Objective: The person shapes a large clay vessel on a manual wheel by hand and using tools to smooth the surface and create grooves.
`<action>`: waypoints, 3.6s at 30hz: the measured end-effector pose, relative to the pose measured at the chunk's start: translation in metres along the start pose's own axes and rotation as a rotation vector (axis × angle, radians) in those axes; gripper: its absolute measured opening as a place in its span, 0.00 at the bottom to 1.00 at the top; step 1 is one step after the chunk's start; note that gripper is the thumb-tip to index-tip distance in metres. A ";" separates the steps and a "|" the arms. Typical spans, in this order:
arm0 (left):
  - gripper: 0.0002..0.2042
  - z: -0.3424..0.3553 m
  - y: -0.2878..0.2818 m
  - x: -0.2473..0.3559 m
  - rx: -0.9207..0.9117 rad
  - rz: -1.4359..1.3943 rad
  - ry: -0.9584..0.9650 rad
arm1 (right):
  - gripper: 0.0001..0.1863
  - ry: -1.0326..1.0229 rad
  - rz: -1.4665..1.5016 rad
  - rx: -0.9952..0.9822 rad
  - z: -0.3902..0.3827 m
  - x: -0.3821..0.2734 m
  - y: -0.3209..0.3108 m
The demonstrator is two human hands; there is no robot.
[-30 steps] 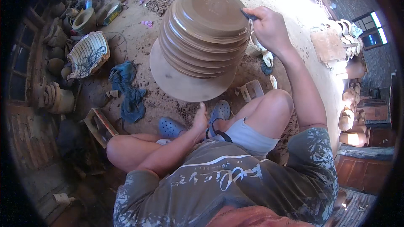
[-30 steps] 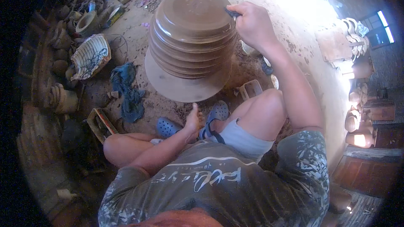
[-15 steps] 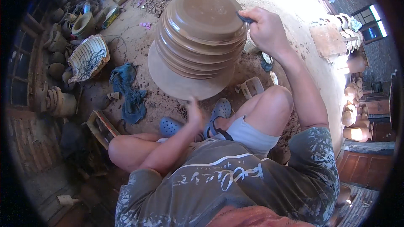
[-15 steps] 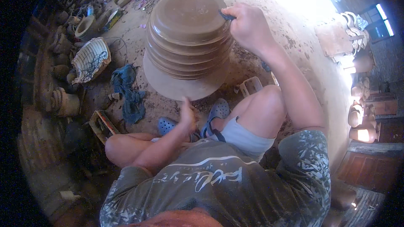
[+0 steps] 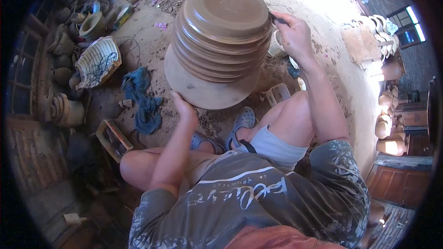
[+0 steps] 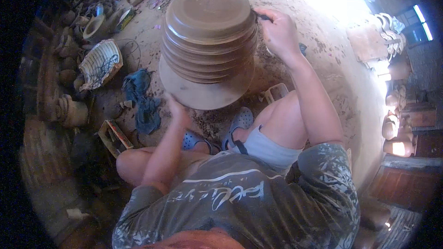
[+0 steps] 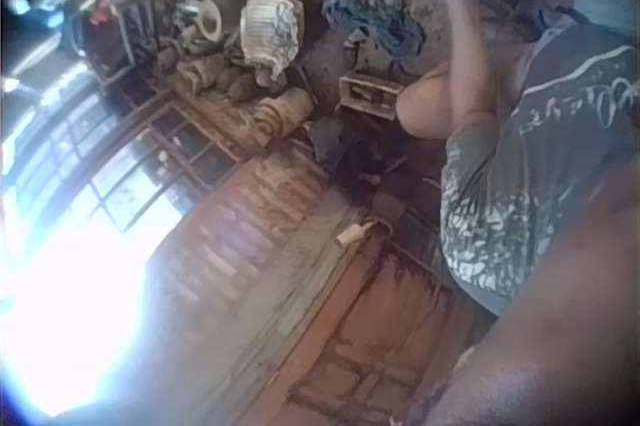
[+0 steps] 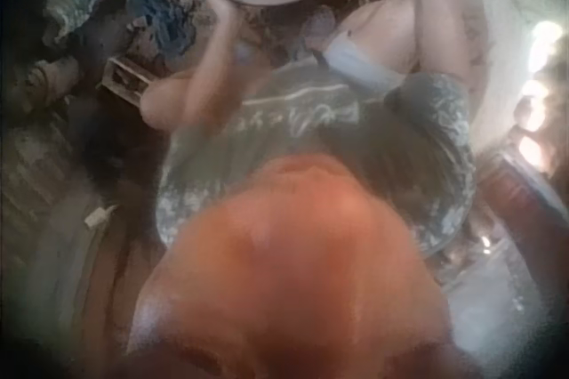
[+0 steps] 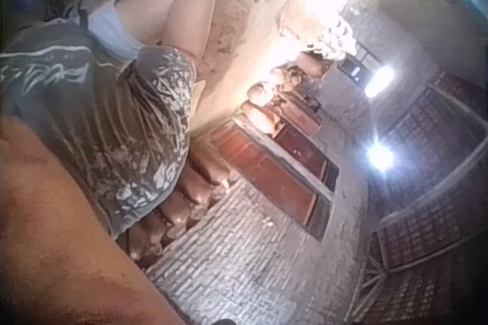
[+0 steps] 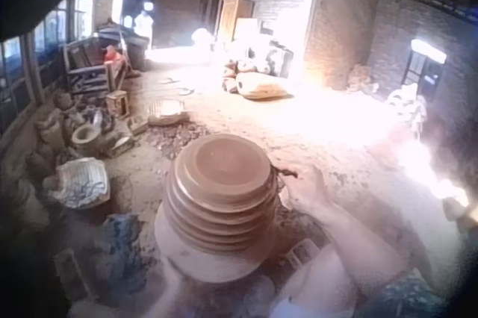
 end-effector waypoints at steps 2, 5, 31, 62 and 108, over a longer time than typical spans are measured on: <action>0.37 0.019 -0.002 0.015 0.075 0.068 0.005 | 0.17 -0.045 0.000 0.017 0.000 -0.005 0.004; 0.38 -0.030 0.015 -0.038 0.136 -0.042 0.076 | 0.17 0.052 -0.036 -0.030 -0.009 -0.013 0.005; 0.36 -0.006 0.000 -0.036 0.323 0.309 0.135 | 0.16 0.016 -0.040 0.078 -0.016 -0.014 0.007; 0.39 -0.049 -0.023 -0.124 0.022 0.434 -0.433 | 0.16 -0.007 -0.113 0.069 -0.029 -0.023 0.003; 0.38 0.004 0.001 0.005 0.030 0.196 0.019 | 0.14 0.003 -0.004 0.116 -0.047 0.001 0.014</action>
Point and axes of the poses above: each hand's wrist, its own z-axis towards the middle knuckle, its own y-axis out of the palm, x = y × z, the point moved 1 cm from there along z, towards the middle knuckle, and after that the axes turned 5 degrees about -z, right-handed, at the moved point
